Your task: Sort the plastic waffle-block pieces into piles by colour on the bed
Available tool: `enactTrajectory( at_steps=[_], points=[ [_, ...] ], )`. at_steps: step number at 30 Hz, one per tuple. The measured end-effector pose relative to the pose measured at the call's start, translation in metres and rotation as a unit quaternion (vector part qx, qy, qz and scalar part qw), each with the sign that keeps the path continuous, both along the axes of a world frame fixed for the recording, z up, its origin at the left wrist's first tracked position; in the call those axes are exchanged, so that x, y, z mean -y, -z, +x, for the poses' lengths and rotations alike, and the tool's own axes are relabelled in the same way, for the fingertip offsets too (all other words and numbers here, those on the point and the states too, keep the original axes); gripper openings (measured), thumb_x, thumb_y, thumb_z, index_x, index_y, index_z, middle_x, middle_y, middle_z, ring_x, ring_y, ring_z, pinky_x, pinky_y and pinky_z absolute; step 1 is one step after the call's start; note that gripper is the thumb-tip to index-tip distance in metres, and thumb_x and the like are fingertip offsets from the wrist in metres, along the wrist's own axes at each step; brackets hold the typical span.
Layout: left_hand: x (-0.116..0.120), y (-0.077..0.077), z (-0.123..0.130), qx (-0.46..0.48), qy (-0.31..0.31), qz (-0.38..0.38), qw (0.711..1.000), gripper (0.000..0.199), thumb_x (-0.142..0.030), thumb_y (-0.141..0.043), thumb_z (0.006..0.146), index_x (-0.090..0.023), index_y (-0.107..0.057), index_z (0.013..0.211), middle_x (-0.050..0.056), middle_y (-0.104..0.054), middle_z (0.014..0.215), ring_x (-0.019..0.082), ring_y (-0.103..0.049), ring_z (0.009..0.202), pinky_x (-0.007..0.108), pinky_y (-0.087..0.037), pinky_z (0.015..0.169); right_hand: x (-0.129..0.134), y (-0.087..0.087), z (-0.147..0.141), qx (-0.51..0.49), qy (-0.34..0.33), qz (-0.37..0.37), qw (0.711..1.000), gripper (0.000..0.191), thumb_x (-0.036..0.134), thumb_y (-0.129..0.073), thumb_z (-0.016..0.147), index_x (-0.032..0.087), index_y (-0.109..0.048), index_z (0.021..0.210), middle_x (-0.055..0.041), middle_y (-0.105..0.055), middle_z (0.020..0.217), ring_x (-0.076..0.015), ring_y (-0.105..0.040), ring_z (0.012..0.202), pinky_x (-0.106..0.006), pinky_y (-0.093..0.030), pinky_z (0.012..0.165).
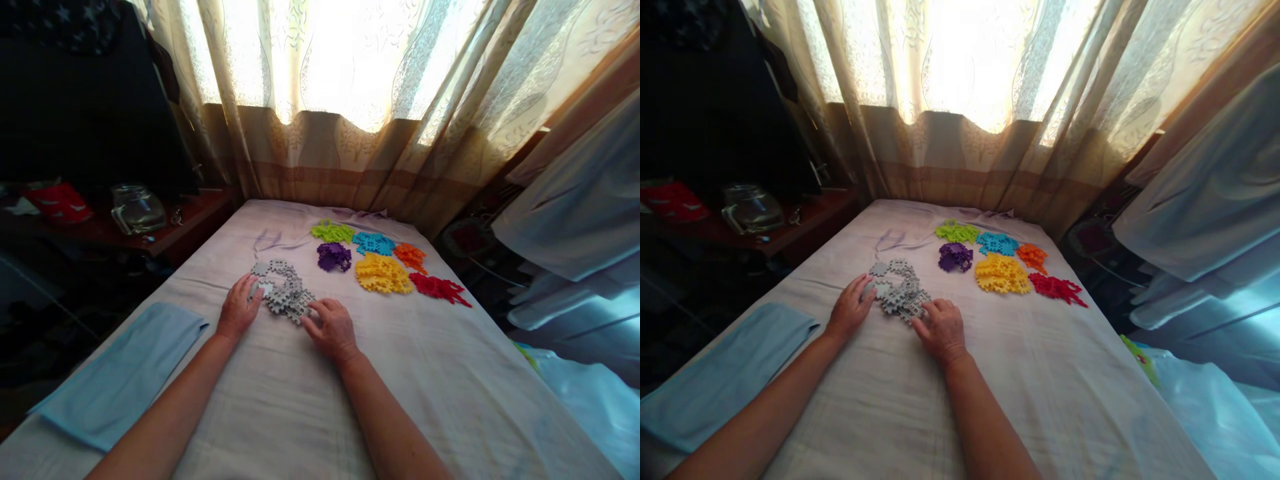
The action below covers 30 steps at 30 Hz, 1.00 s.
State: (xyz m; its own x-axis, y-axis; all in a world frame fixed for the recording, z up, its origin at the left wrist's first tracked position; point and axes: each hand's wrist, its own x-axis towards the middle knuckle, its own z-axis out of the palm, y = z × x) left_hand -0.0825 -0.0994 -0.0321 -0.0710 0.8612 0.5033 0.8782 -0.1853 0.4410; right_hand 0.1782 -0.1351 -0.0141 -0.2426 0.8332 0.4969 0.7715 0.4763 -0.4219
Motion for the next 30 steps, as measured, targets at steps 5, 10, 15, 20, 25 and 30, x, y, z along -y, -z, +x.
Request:
enactTrajectory(
  at_steps=[5, 10, 15, 20, 25, 30],
  points=[
    [0.004, -0.007, -0.004, 0.098, -0.013, 0.001, 0.995, 0.047, -0.049, -0.041, 0.091, -0.018, -0.063, 0.118, 0.013, -0.063, 0.130, 0.024, -0.057, 0.125, 0.042, -0.046, 0.107, 0.004, -0.002, -0.013, 0.067, -0.021, -0.030, 0.997, 0.037, 0.037, -0.073, 0.076, 0.021, -0.068, 0.109, -0.0102, -0.067, 0.104, -0.0265, -0.058, 0.099, -0.040, -0.045, 0.089],
    [0.004, -0.008, -0.003, 0.123, 0.000, -0.008, 0.992, 0.045, -0.048, -0.045, 0.089, -0.019, -0.064, 0.118, 0.011, -0.063, 0.131, 0.024, -0.060, 0.120, 0.039, -0.051, 0.101, 0.003, -0.002, -0.010, 0.055, -0.024, -0.033, 0.998, 0.032, 0.032, -0.067, 0.078, 0.021, -0.066, 0.108, -0.0092, -0.067, 0.105, -0.0250, -0.058, 0.100, -0.038, -0.044, 0.088],
    [0.002, -0.006, -0.004, 0.120, 0.012, -0.012, 0.993, 0.044, -0.047, -0.048, 0.087, -0.020, -0.064, 0.117, 0.009, -0.064, 0.130, 0.023, -0.061, 0.119, 0.037, -0.050, 0.103, -0.009, -0.001, 0.024, 0.025, 0.040, 0.009, 0.999, 0.034, 0.030, -0.063, 0.077, 0.019, -0.063, 0.109, -0.0106, -0.067, 0.108, -0.0246, -0.059, 0.100, -0.037, -0.043, 0.090],
    [0.002, -0.005, -0.004, 0.106, 0.018, -0.012, 0.994, 0.043, -0.046, -0.047, 0.087, -0.020, -0.064, 0.117, 0.009, -0.064, 0.130, 0.023, -0.059, 0.122, 0.038, -0.046, 0.108, -0.024, 0.007, 0.071, 0.021, 0.142, 0.018, 0.989, 0.031, 0.032, -0.060, 0.077, 0.018, -0.061, 0.105, -0.0098, -0.068, 0.099, -0.0237, -0.060, 0.090, -0.036, -0.044, 0.084],
    [0.003, -0.008, -0.002, 0.100, 0.019, -0.019, 0.995, 0.042, -0.044, -0.048, 0.086, -0.021, -0.064, 0.117, 0.009, -0.064, 0.131, 0.023, -0.059, 0.122, 0.038, -0.046, 0.107, -0.027, 0.012, 0.086, 0.045, 0.178, -0.015, 0.983, 0.030, 0.031, -0.060, 0.075, 0.019, -0.062, 0.102, -0.0085, -0.068, 0.097, -0.0236, -0.060, 0.089, -0.036, -0.043, 0.081],
    [0.004, -0.009, -0.001, 0.093, 0.024, -0.025, 0.995, 0.040, -0.041, -0.048, 0.085, -0.020, -0.065, 0.116, 0.009, -0.064, 0.130, 0.023, -0.059, 0.121, 0.039, -0.046, 0.108, -0.024, 0.007, 0.081, 0.078, 0.190, -0.039, 0.978, 0.032, 0.029, -0.063, 0.075, 0.019, -0.064, 0.106, -0.0085, -0.067, 0.101, -0.0254, -0.058, 0.097, -0.037, -0.042, 0.084]
  ],
)
